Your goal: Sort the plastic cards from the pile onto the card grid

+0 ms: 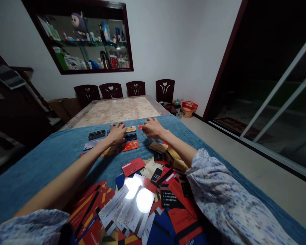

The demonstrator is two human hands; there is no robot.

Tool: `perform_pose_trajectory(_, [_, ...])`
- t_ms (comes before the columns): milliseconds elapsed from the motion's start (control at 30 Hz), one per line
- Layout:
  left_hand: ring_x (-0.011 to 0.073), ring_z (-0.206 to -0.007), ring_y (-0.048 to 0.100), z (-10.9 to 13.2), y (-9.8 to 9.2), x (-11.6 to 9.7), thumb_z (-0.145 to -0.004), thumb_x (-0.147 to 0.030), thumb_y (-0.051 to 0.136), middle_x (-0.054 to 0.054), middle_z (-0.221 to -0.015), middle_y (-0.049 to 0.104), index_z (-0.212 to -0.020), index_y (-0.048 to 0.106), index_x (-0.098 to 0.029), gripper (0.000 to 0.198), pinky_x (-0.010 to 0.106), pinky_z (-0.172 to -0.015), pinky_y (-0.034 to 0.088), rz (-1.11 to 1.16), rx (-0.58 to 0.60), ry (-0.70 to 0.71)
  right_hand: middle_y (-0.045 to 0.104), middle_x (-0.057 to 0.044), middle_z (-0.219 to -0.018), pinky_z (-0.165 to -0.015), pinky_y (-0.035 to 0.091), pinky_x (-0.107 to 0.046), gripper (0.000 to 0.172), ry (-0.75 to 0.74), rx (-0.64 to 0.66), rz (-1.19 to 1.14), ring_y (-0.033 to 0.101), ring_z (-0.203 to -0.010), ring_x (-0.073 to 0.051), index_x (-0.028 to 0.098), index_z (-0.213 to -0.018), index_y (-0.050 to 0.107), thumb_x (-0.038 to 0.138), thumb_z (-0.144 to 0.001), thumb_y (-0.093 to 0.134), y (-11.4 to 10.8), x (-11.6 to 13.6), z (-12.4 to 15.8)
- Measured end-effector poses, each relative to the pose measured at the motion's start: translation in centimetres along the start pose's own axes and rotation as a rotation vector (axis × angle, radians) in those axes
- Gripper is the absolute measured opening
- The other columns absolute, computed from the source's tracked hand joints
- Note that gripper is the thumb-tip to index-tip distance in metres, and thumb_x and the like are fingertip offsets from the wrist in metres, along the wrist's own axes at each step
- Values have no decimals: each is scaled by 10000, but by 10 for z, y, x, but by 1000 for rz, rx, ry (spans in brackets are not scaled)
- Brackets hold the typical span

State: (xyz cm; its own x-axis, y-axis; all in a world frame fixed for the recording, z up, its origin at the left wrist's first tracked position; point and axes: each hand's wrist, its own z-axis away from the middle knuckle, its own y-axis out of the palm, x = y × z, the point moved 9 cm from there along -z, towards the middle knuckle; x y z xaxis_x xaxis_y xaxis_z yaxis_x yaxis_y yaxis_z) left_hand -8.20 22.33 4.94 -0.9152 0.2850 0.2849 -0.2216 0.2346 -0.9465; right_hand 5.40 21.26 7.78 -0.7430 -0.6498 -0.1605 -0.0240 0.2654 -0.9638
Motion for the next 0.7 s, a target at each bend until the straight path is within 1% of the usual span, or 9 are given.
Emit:
perform_pose_trajectory(100, [341, -1381, 311, 10, -5, -9, -783, -142, 548, 174, -1340, 553, -1193, 591, -164, 412, 572, -1054, 291, 27, 2, 13, 696, -117, -1018, -762, 276, -370, 260, 5, -31, -18, 457, -1024, -256, 183, -929, 715, 239, -935, 461, -2, 1, 22])
perform_pose_trajectory(167, [350, -1387, 304, 16, -7, -16, -781, -151, 558, 173, -1352, 541, -1200, 586, -169, 421, 579, -1055, 283, 53, -6, 27, 693, -112, -1019, -765, 270, -366, 240, 0, -36, -30, 458, -1032, -254, 188, -923, 711, 228, -927, 474, -1, 1, 36])
perform_pose_trajectory(300, [350, -1380, 311, 27, -12, -34, -808, -174, 519, 171, -1353, 534, -1176, 597, -171, 376, 587, -1046, 275, 81, -55, 64, 695, -106, -1009, -765, 269, -351, 191, 30, -33, -59, 468, -1045, -248, 192, -892, 705, 204, -902, 515, 3, -3, 62])
perform_pose_trajectory(367, [344, -1376, 313, 32, -17, -45, -824, -178, 494, 165, -1363, 527, -1155, 607, -175, 350, 579, -1041, 278, 95, -81, 94, 698, -98, -998, -762, 272, -345, 174, 57, -36, -74, 478, -1037, -244, 195, -895, 708, 192, -888, 535, 4, -7, 72])
perform_pose_trajectory(467, [354, -1382, 298, 39, -26, -64, -836, -195, 496, 163, -1388, 508, -1141, 613, -180, 327, 588, -1042, 272, 129, -87, 135, 699, -95, -982, -757, 281, -338, 178, 94, -51, -93, 491, -1016, -236, 193, -911, 713, 197, -897, 535, 3, -11, 85])
perform_pose_trajectory(567, [363, -1377, 299, 43, -32, -85, -771, -136, 538, 155, -1349, 535, -1154, 607, -179, 391, 605, -1062, 246, 154, -80, 172, 697, -91, -969, -760, 286, -335, 180, 128, -63, -107, 494, -999, -231, 197, -914, 716, 214, -909, 537, 3, -13, 96])
perform_pose_trajectory(700, [364, -1377, 294, 46, -36, -112, -738, -104, 550, 151, -1347, 534, -1171, 600, -177, 441, 599, -1061, 266, 176, -91, 234, 693, -88, -975, -758, 290, -333, 179, 141, -52, -118, 491, -1002, -233, 206, -908, 721, 216, -908, 542, 6, -13, 105])
